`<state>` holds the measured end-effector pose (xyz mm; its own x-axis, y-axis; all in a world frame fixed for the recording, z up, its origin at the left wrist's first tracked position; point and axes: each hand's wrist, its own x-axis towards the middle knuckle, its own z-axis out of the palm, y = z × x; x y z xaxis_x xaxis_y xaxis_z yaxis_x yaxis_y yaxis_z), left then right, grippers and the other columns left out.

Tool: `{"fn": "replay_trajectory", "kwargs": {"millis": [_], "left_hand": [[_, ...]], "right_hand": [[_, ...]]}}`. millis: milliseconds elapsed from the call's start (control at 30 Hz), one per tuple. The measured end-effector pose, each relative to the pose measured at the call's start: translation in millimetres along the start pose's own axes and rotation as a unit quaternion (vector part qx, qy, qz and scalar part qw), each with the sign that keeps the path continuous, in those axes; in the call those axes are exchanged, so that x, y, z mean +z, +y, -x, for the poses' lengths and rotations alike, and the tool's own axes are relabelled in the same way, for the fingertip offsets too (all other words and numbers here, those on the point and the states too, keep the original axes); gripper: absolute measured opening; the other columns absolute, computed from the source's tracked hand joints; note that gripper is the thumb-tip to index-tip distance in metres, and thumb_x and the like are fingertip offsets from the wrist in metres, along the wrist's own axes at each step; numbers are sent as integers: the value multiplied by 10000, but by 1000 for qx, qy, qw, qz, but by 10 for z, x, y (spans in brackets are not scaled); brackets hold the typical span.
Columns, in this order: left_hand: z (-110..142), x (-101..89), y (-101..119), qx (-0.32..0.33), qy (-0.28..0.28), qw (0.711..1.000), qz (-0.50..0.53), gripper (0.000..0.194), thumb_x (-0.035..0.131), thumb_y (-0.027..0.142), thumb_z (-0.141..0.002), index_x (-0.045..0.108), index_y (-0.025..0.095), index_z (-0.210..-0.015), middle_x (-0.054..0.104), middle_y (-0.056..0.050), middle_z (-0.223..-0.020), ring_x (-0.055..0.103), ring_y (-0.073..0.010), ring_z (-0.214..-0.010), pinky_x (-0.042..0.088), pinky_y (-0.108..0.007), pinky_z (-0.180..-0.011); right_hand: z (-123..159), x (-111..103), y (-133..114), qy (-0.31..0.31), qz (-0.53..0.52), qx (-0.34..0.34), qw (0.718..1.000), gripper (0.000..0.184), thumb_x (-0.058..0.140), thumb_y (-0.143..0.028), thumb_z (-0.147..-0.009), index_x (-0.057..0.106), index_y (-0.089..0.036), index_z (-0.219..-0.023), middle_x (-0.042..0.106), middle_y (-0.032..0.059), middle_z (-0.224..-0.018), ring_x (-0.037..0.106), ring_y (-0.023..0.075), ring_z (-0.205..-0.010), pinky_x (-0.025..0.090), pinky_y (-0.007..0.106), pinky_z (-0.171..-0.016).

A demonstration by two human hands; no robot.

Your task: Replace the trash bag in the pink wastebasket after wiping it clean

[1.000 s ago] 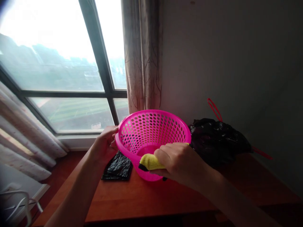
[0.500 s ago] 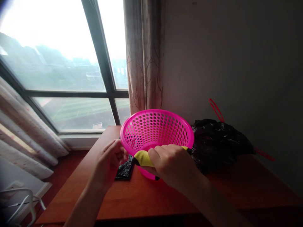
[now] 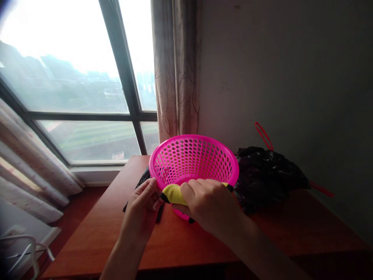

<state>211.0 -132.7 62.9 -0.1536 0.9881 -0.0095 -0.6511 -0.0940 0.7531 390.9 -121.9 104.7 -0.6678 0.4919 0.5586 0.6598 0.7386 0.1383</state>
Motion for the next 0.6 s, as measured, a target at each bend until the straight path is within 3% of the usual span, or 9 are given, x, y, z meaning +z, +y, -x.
{"fn": "replay_trajectory", "kwargs": {"millis": [233, 367, 467, 600], "left_hand": [[-420, -114, 251, -52, -46, 996, 52, 210, 786, 199, -706, 593, 117, -694, 536, 42, -556, 424, -20, -428, 333, -108, -376], [-604, -125, 329, -71, -45, 994, 66, 193, 759, 156, -704, 570, 116, -702, 485, 68, -528, 384, -10, -401, 301, -101, -349], [-635, -114, 292, -44, -39, 997, 50, 208, 767, 190, -727, 573, 116, -729, 485, 73, -538, 375, -5, -401, 296, -101, -353], [-495, -96, 189, 27, -16, 999, 13, 242, 768, 273, -755, 575, 128, -734, 542, 53, -584, 442, -23, -439, 350, -120, -402]], "right_hand": [[113, -60, 300, -44, -52, -15, 998, 338, 537, -477, -947, 578, -172, -808, 591, 0, -675, 542, 125, -618, 295, 270, -584], [141, -62, 365, -50, -68, -13, 996, 340, 554, -465, -941, 577, -169, -776, 601, 5, -683, 550, 122, -635, 318, 261, -606], [121, -48, 339, -33, -45, -13, 998, 372, 534, -492, -944, 580, -166, -771, 585, 3, -652, 535, 121, -609, 301, 264, -587], [92, -38, 290, -23, -29, -17, 999, 412, 491, -515, -958, 578, -167, -756, 577, 1, -633, 520, 118, -587, 276, 272, -571]]}}
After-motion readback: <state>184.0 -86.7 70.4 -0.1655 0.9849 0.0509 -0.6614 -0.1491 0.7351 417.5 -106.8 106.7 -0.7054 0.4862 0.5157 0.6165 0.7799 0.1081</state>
